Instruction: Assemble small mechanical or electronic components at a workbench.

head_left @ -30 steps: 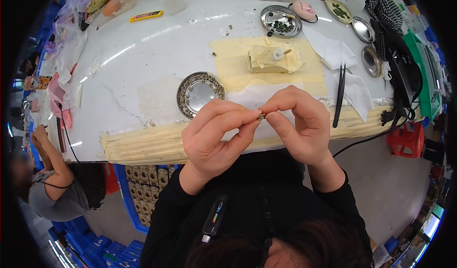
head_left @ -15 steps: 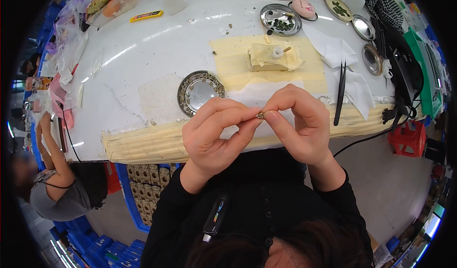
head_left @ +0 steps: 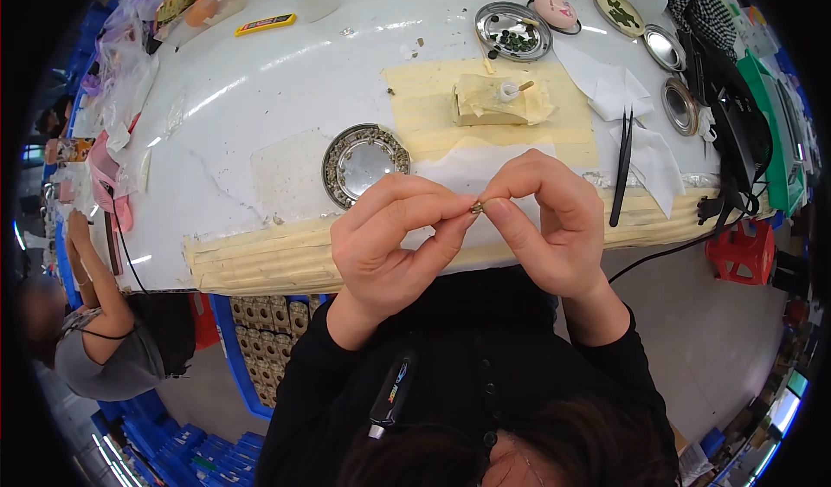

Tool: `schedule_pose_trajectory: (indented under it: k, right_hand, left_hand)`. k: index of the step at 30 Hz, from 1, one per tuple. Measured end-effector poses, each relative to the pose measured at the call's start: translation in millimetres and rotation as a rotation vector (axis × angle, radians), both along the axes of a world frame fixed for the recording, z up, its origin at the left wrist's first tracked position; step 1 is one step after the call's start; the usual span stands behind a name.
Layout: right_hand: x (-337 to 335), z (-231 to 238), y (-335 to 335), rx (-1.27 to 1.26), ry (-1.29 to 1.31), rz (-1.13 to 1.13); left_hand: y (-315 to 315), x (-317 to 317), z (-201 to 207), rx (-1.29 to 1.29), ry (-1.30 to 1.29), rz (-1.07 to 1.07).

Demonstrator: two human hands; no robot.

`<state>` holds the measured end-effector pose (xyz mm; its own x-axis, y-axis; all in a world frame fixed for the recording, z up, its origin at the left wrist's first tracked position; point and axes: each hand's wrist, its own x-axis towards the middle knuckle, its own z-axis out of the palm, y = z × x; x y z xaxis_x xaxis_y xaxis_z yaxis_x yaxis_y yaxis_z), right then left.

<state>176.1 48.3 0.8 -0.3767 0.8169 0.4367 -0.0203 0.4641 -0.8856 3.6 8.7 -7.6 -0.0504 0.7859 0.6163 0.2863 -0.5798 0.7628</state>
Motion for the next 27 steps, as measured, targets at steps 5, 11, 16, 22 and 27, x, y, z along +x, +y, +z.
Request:
schedule_pose_trajectory:
  k: [5,11,16,22,27]
  right_hand:
    - [-0.4,-0.9,-0.5,-0.004,0.009,0.010]
    - [0.0,-1.9,-1.1,-0.086,0.032,0.050]
    - [0.2,-0.9,-1.7,-0.046,0.015,0.025]
    - [-0.9,-1.3,-1.0,0.036,-0.006,-0.026]
    - [-0.3,-2.0,-0.4,0.010,-0.006,-0.019]
  left_hand:
    - [-0.8,-0.6,-0.1,0.003,0.001,0.002]
    - [-0.4,-1.3,0.2,0.004,0.007,-0.013]
    - [-0.5,-1.0,0.0,0.005,0.015,-0.001]
    - [-0.7,0.1,-0.1,0.010,0.041,0.024]
    - [0.4,0.1,1.8,0.003,0.026,0.004]
